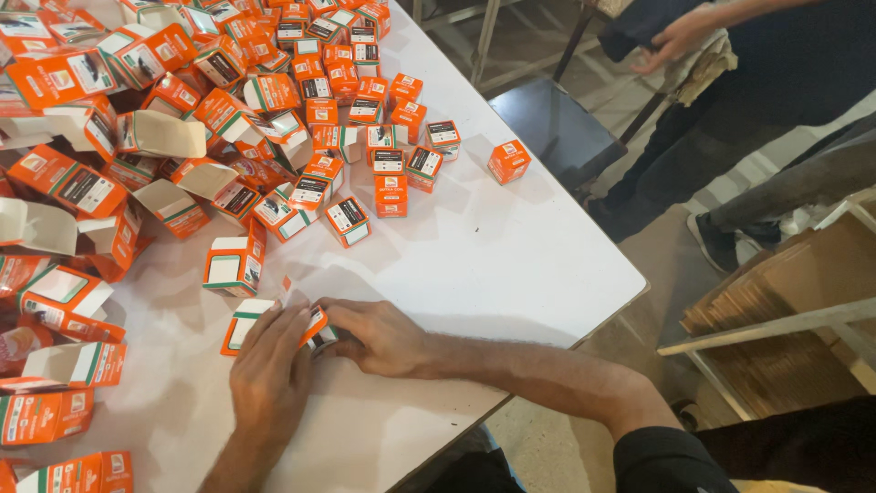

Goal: The person picks small orange cardboard boxes one at a time from a large pile on a white table and folds the flaps closed by hand, setting the folded boxes back on the table. Other people at the table fold boxes in the same way, and a cardboard carton is briefly brought to the table.

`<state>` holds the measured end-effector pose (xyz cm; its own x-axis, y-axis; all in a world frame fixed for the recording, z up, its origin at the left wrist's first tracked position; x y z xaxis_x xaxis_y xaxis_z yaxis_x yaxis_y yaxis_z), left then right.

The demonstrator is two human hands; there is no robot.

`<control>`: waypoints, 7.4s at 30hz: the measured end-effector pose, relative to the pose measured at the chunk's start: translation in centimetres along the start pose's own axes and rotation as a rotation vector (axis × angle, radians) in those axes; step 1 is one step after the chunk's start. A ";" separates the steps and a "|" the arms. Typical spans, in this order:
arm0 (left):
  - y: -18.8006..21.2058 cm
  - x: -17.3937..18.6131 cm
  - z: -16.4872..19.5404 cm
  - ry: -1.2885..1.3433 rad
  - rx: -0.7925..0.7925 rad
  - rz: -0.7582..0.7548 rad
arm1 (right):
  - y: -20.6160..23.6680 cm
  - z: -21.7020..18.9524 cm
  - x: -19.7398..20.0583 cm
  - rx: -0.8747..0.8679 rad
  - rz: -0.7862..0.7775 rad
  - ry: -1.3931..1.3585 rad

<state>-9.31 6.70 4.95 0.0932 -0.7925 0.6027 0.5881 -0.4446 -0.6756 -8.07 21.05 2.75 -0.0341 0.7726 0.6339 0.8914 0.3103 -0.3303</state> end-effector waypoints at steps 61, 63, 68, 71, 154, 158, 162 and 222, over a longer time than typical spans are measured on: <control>3.0 2.5 -5.3 0.098 0.481 0.141 | -0.8 -0.7 -0.3 -0.017 -0.073 -0.242; 3.8 -0.2 -4.8 0.208 0.544 -0.003 | -0.6 -1.6 -0.3 0.178 -0.123 -0.300; 2.4 -2.1 -1.1 0.545 0.087 -0.034 | 0.5 0.1 -2.5 0.038 -0.334 -0.707; 1.5 -2.3 -1.6 0.510 0.169 -0.126 | 0.4 2.3 -3.5 -0.185 -0.249 -0.992; 4.1 -3.4 -7.8 0.610 0.937 0.085 | -0.7 0.9 -1.7 0.040 -0.036 0.121; 5.0 -3.8 -9.7 0.859 0.954 -0.053 | -0.3 -0.3 -1.1 0.238 0.049 0.168; 4.7 -3.6 -10.7 1.454 0.870 -0.193 | -0.3 -0.1 -2.0 0.226 0.026 0.286; 0.8 -1.2 -1.5 -0.183 -0.381 0.018 | -3.1 5.0 -1.9 -0.193 -0.059 -0.752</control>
<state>-10.16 6.68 3.04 0.2619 -0.7301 0.6312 0.2491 -0.5808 -0.7750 -13.07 21.37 -0.94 -0.3199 0.9472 -0.0205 0.9391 0.3141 -0.1393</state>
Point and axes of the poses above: each hand's wrist, its own y-axis away from the middle knuckle, its own x-axis out of the back of the hand, z = x × y, the point moved 7 cm from there along -y, towards the middle knuckle, and after that the axes turned 5 degrees about y, right-handed, at the moved point
